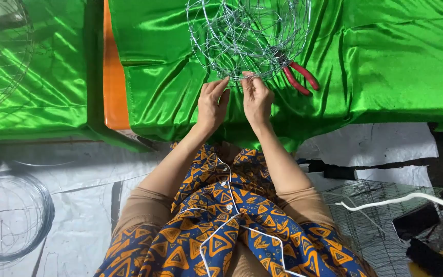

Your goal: The person is weaving and shaping a wire mesh into a cage-like structure, occasionally using pliers to cut or bend the wire.

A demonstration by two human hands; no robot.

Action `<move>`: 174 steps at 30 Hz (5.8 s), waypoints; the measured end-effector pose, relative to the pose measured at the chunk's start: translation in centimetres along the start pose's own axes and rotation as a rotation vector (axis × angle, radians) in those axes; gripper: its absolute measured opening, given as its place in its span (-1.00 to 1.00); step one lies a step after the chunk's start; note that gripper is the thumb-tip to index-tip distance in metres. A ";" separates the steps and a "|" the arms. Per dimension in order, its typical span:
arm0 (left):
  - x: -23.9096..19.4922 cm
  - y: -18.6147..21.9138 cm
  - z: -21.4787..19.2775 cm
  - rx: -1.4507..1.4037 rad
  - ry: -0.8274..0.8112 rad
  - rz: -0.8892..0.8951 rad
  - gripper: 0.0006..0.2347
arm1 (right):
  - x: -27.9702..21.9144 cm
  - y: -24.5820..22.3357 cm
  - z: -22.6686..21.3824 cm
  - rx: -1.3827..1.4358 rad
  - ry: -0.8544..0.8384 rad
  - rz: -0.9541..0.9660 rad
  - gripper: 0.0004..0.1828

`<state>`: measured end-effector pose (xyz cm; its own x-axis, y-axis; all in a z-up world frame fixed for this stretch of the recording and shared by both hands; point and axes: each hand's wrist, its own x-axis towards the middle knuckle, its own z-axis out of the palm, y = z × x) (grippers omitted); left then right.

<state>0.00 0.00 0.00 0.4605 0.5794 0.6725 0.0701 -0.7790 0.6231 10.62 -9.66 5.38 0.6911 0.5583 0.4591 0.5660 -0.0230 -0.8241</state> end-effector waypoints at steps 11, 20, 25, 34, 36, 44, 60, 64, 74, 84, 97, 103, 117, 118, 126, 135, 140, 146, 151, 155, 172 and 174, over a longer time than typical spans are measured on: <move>1.0 0.0 -1.2 -0.006 -0.101 0.068 -0.65 | 0.4 1.3 -1.4 0.062 0.133 -0.020 -0.78; 1.3 1.3 -1.2 -0.044 -0.036 0.064 -0.63 | 3.0 3.6 -2.9 0.152 0.318 -0.096 -0.80; 0.5 0.3 -0.3 -0.038 0.002 0.033 -0.61 | 3.6 4.0 -3.5 0.069 0.275 -0.049 -0.77; 3.5 2.9 -1.5 -0.115 0.028 -0.041 -0.54 | 5.8 -0.5 -2.0 0.310 0.147 -0.038 -0.78; 4.3 3.0 -2.3 -0.222 -0.034 -0.271 -0.44 | 6.4 -2.4 -2.5 0.419 0.001 -0.105 -0.84; 5.3 4.1 -2.2 -0.229 -0.030 -0.233 -0.45 | 6.5 -4.2 -2.8 0.187 0.011 -0.183 -0.73; 6.4 4.6 -1.5 -0.681 -0.082 -0.323 -0.64 | 6.6 -1.4 -3.0 -0.076 0.178 -0.115 -0.36; 7.2 4.5 -1.4 -0.841 -0.048 -0.404 -0.75 | 7.6 -0.1 -3.2 -0.096 0.234 -0.104 -0.46; 7.8 2.7 -2.4 -0.490 0.022 -0.347 -0.71 | 5.0 3.9 -0.6 -0.263 0.072 -0.139 -0.10; 8.5 1.6 -0.6 -0.315 -0.024 -0.307 -0.70 | 3.6 4.3 1.3 -0.463 0.051 -0.132 0.21; 7.1 0.2 0.8 -0.319 0.055 -0.384 -0.84 | 3.2 6.9 2.5 -0.373 0.173 -0.209 0.15; 6.8 -0.5 1.4 -0.320 0.035 -0.395 -0.85 | 3.2 6.9 2.2 -0.361 0.251 -0.213 0.13; 6.0 0.2 1.0 -0.264 0.041 -0.338 -0.88 | 1.4 4.9 1.0 -0.419 0.138 -0.287 -0.63; 6.1 0.3 0.9 -0.263 0.048 -0.340 -0.88 | 1.6 4.6 1.1 -0.417 0.133 -0.292 -0.63; 6.1 0.7 0.2 -0.269 0.047 -0.299 -0.89 | 1.8 3.2 0.9 -0.293 0.119 -0.316 -0.76; 4.9 0.2 -1.8 -0.302 0.001 -0.248 -0.83 | 0.3 4.4 0.9 -0.187 0.103 -0.229 -0.70; 5.9 -0.1 -5.5 -0.181 0.017 -0.184 -0.79 | 0.4 5.3 1.0 -0.170 0.142 -0.195 -0.68; 6.7 -0.7 -8.3 -0.180 0.051 -0.177 -0.74 | 1.6 4.7 -0.8 -0.115 0.093 -0.181 -0.40; 7.3 -1.1 -8.1 -0.176 0.063 -0.174 -0.71 | 2.8 5.7 -1.8 -0.133 -0.028 -0.217 -0.45; 9.2 -0.6 -6.9 -0.079 0.117 -0.046 -0.59 | 2.7 5.8 -2.0 -0.120 -0.072 -0.222 -0.47; 15.5 2.1 -3.3 0.027 -0.049 0.082 -0.46 | 2.9 4.5 -3.4 -0.177 -0.169 -0.208 -0.47; 16.0 1.5 -2.3 0.067 -0.030 0.106 -0.39 | 2.8 4.9 -3.3 -0.208 -0.165 -0.263 -0.46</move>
<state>5.42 8.68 12.60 0.4947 0.4866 0.7201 0.0787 -0.8503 0.5205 16.83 -10.92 3.73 0.4372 0.6936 0.5725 0.8056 -0.0191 -0.5921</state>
